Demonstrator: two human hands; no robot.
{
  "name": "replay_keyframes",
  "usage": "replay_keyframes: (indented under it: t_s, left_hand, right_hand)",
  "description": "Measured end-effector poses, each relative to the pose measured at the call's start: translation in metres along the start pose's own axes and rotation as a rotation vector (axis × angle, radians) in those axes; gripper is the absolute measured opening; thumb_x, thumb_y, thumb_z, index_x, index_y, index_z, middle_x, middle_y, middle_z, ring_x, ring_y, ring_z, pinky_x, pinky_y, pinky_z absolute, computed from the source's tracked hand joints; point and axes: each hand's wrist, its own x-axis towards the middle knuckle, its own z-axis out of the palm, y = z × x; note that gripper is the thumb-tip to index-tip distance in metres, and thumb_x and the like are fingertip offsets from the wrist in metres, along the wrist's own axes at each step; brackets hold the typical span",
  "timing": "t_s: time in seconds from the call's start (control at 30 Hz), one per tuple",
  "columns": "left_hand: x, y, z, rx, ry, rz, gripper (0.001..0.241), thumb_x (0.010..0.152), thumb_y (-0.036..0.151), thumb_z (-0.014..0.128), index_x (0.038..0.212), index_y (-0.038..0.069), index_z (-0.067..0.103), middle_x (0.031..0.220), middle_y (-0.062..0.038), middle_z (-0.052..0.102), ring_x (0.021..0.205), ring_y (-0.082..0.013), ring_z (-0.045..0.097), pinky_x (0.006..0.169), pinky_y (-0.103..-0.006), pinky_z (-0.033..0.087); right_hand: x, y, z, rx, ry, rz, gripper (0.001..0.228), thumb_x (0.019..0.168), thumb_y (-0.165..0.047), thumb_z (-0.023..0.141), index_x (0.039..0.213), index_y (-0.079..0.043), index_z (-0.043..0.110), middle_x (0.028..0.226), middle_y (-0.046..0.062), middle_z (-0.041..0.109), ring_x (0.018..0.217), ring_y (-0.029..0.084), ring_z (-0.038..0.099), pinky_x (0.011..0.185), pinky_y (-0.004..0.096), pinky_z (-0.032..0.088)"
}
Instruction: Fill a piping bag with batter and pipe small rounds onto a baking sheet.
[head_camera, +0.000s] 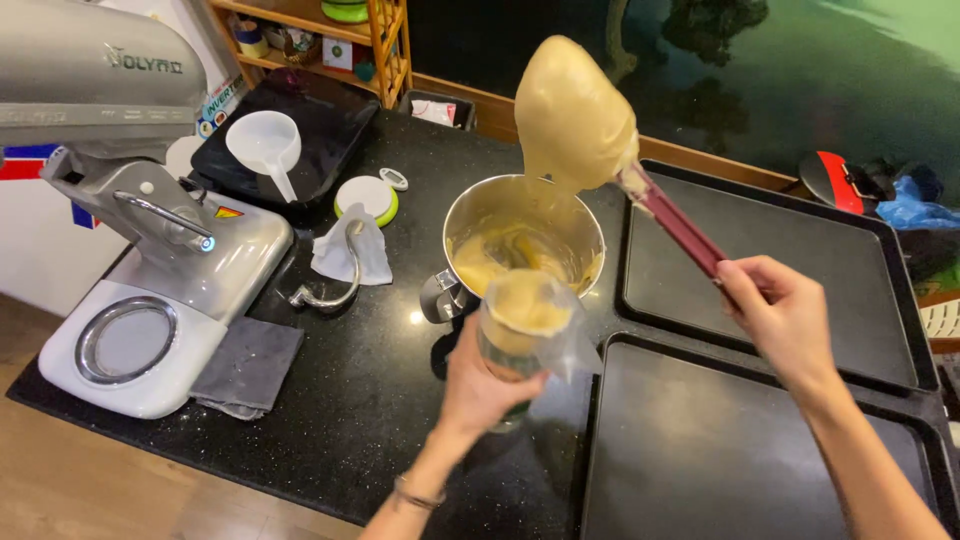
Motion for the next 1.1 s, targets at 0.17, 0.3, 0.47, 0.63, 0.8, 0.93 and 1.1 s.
replay_keyframes:
  t_s: [0.17,0.3,0.47,0.63,0.8,0.93,1.1]
  left_hand:
    - [0.020,0.048,-0.033,0.034,0.031,0.177,0.091,0.063,0.030,0.094,0.139,0.004,0.050,0.128,-0.013,0.070,0.120,-0.0247,0.070,0.103,-0.0382,0.057]
    - [0.016,0.085,-0.046,0.163,0.039,0.213,0.093,0.061,0.031,0.094,0.139,0.004,0.050,0.126,-0.013,0.069,0.118,-0.0251,0.070,0.099,-0.0380,0.057]
    - [0.013,0.102,-0.047,0.204,0.070,0.331,0.097,0.060,0.031,0.095,0.139,0.003,0.047,0.124,-0.013,0.069,0.115,-0.0265,0.072,0.096,-0.0394,0.058]
    - [0.018,0.109,-0.034,0.303,0.251,0.473,0.094,0.065,0.029,0.096,0.139,0.002,0.047,0.127,-0.017,0.065,0.114,-0.0311,0.070,0.095,-0.0409,0.059]
    - [0.019,0.108,-0.021,0.289,0.381,0.541,0.091,0.066,0.026,0.096,0.139,0.000,0.048,0.129,-0.019,0.063,0.116,-0.0339,0.068,0.097,-0.0416,0.057]
    - [0.020,0.100,-0.023,0.281,0.471,0.424,0.089,0.061,0.027,0.096,0.134,-0.001,0.052,0.123,-0.019,0.066,0.111,-0.0340,0.069,0.093,-0.0420,0.057]
    - [0.019,0.096,-0.032,0.254,0.479,0.329,0.083,0.063,0.028,0.094,0.131,0.000,0.054,0.121,-0.018,0.068,0.109,-0.0335,0.071,0.090,-0.0424,0.057]
  right_hand:
    - [-0.028,-0.032,-0.025,-0.001,0.019,-0.036,0.024,0.106,-0.022,0.063,0.100,0.001,0.070,0.073,-0.001,0.060,0.062,0.004,0.048,0.051,0.019,0.034]
    - [-0.068,-0.039,-0.021,-0.037,0.088,-0.059,0.015,0.104,-0.013,0.063,0.104,0.001,0.069,0.074,0.006,0.066,0.056,0.007,0.049,0.049,0.022,0.037]
    - [-0.107,-0.044,0.004,-0.025,0.138,-0.149,0.009,0.101,-0.005,0.062,0.105,0.002,0.066,0.084,0.008,0.076,0.059,0.005,0.055,0.054,0.020,0.047]
    - [-0.134,-0.035,0.052,-0.195,0.404,-0.337,0.014,0.103,-0.007,0.067,0.113,-0.001,0.060,0.095,0.006,0.075,0.084,0.007,0.068,0.077,0.024,0.053]
    - [-0.141,-0.043,0.074,-0.518,0.603,-0.603,0.021,0.105,-0.006,0.077,0.115,-0.004,0.059,0.109,0.007,0.072,0.087,0.017,0.070,0.074,0.030,0.056]
    - [-0.152,-0.084,0.062,-1.014,0.636,-0.694,0.022,0.095,0.004,0.081,0.110,-0.005,0.068,0.110,0.007,0.074,0.081,0.025,0.066,0.065,0.035,0.053]
    - [-0.152,-0.096,-0.001,-1.280,0.355,-0.841,0.028,0.077,0.000,0.077,0.105,-0.003,0.072,0.105,0.012,0.076,0.070,0.023,0.065,0.065,0.035,0.055]
